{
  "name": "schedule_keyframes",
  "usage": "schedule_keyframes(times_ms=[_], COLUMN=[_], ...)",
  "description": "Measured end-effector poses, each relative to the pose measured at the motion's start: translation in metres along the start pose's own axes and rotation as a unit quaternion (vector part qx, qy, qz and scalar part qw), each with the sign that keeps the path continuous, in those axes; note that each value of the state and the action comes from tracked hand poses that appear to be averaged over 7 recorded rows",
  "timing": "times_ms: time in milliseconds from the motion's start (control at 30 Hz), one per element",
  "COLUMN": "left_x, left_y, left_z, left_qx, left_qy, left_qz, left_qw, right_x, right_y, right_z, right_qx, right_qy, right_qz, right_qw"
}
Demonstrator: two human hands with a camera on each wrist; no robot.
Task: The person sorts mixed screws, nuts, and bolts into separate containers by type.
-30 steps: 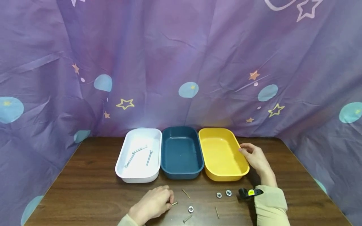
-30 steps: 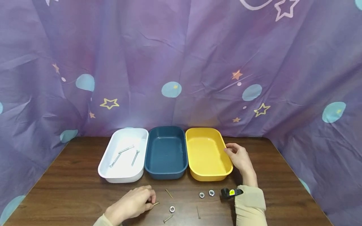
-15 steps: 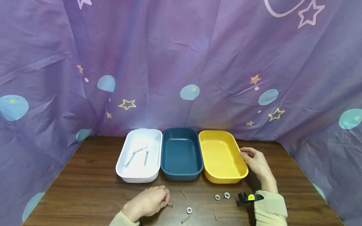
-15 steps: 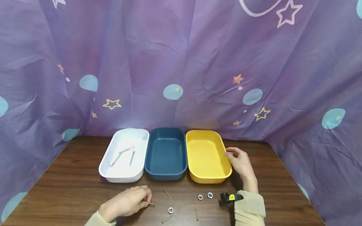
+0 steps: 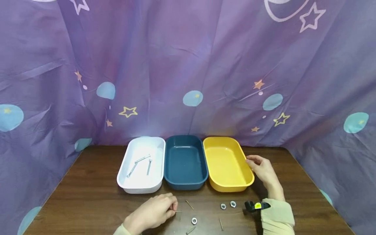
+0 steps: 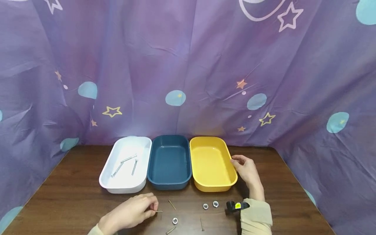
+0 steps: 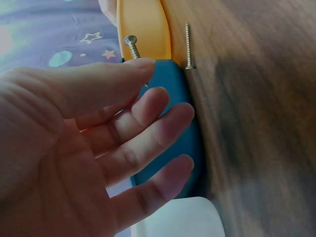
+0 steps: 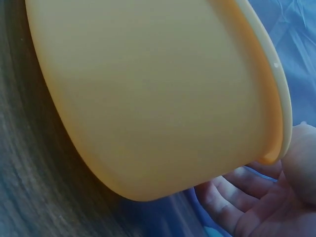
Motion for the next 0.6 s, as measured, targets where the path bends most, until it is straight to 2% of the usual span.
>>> schedule_keyframes(times_ms=[100,300,467,600], left_x=[-0.001,-0.014,-0.025,-0.034], left_y=[0.006,0.002,-0.009,-0.022], left_z=[-0.003,-0.005,-0.005,0.0], left_qx=[0.001,0.007,0.032,0.03], left_qy=[0.002,0.028,0.063,0.062], left_qz=[-0.001,-0.009,-0.017,-0.026], left_qw=[1.0,0.9995,0.9974,0.9973], right_x=[0.003,0.002,0.004,0.006], right_y=[0.005,0.006,0.004,0.004], right_z=[-0.004,-0.003,-0.006,-0.006], right_qx=[0.01,0.019,0.034,0.034], right_qy=[-0.004,-0.016,-0.015,-0.014], right_qz=[0.002,0.015,0.02,0.02], right_qw=[0.9999,0.9996,0.9991,0.9991])
Point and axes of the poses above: each hand's wrist, its own y-axis away from the middle knuckle, its own x-axis out of the palm, z = x × y, the point moved 10 cm from there along -y, towards the middle knuckle, and after that the axes turned 2 degrees about z, right-handed, at the moved point
